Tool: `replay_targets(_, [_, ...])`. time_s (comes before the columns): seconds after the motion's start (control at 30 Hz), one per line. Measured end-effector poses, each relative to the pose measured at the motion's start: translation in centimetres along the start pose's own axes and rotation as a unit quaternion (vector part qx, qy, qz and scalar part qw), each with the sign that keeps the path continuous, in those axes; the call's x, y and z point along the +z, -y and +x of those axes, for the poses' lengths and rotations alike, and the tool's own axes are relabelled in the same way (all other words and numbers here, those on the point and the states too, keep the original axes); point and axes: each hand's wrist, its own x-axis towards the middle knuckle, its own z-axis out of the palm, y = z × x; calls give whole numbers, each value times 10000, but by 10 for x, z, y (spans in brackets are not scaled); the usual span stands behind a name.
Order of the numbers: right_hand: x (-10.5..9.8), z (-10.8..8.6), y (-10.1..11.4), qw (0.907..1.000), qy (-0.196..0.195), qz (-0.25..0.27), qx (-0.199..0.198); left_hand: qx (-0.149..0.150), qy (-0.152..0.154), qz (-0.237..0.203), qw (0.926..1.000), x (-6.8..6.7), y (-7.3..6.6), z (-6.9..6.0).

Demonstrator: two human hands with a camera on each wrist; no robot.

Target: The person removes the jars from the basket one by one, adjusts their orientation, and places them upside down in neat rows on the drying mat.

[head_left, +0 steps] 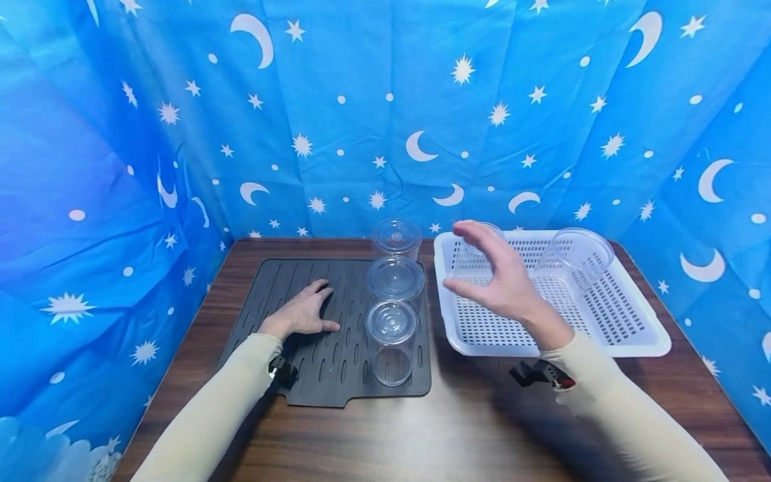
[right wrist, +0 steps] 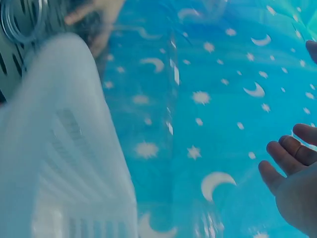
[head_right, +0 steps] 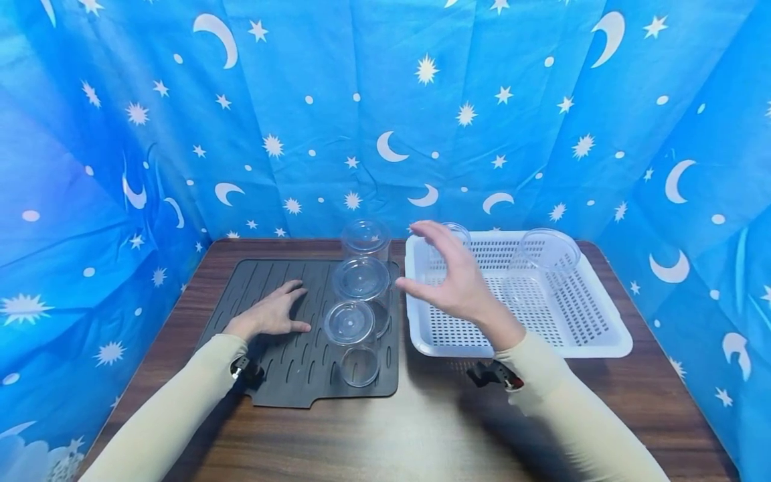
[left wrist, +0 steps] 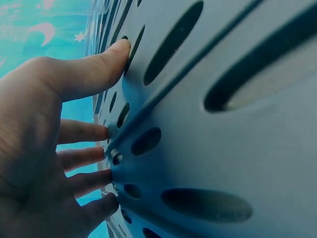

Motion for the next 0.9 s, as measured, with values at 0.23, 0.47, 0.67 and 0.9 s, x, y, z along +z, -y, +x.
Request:
replay_targets(0.23, [-36,-3,-13,9970,-693,79,332,43,5,46,10000,-1,-1,-1])
replay_targets(0.47, [-63,-11,-30,9880,-1346,-528,537,42,19,18,10000,0,0,-2])
replay_targets(0.67, [-83,-20,-45,9765,-1647,-951,1015,43,23,41,10000,-1,-1,-2])
replay_targets(0.9, [-101,-31,-60,9611,-1459,-1141,2047,87,-14,37,10000,0,0,-2])
